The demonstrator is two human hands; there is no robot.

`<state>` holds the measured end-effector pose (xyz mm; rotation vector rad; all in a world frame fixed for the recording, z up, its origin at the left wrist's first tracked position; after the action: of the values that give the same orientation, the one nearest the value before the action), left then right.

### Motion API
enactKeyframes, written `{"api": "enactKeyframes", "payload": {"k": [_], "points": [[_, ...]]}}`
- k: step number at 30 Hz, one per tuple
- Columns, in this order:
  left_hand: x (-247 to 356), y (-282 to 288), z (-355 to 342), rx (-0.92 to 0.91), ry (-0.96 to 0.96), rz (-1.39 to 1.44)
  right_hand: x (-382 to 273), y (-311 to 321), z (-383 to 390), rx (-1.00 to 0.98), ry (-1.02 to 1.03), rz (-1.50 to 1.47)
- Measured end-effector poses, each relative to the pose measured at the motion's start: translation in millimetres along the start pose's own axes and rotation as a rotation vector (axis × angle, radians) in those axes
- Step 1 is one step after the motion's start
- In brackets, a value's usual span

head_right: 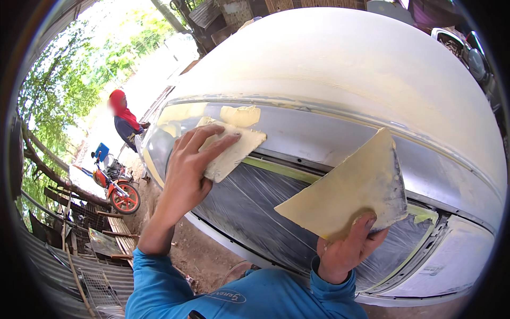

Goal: Applying and smoothing yellow body filler on the side panel of a car using a spreader.

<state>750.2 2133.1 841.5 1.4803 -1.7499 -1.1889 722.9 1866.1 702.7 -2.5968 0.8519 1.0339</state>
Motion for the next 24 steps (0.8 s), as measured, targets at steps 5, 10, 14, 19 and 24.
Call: {"api": "enactKeyframes", "payload": {"k": [5,10,14,19,24], "points": [[-2.3,13.5,-11.0,0.065,0.022,0.084,-11.8,0.9,-1.7,-0.025,0.159,0.218],[-9.2,-3.8,-29.1,0.087,0.033,0.090,16.9,-1.7,12.7,0.287,-0.557,-0.400],[-6.2,-13.1,-24.8,0.086,0.042,0.065,0.0,-8.6,3.2,0.444,-0.709,-0.546],[-1.0,-11.3,-13.2,0.094,0.049,0.061,2.8,-5.6,5.3,0.470,-0.632,-0.470],[0.0,-5.3,-2.9,0.070,0.047,0.054,7.9,-1.5,8.4,0.469,-0.625,-0.467]]}}
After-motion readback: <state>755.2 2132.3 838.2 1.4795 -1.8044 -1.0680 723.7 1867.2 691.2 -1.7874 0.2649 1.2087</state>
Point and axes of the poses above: each hand's wrist, its own z-axis away from the middle knuckle, its own y-axis out of the back of the hand, x = y × z, the point moved 5 cm from there along -z, towards the middle knuckle, and after that the axes turned 8 degrees about -z, right-handed, at the moved point
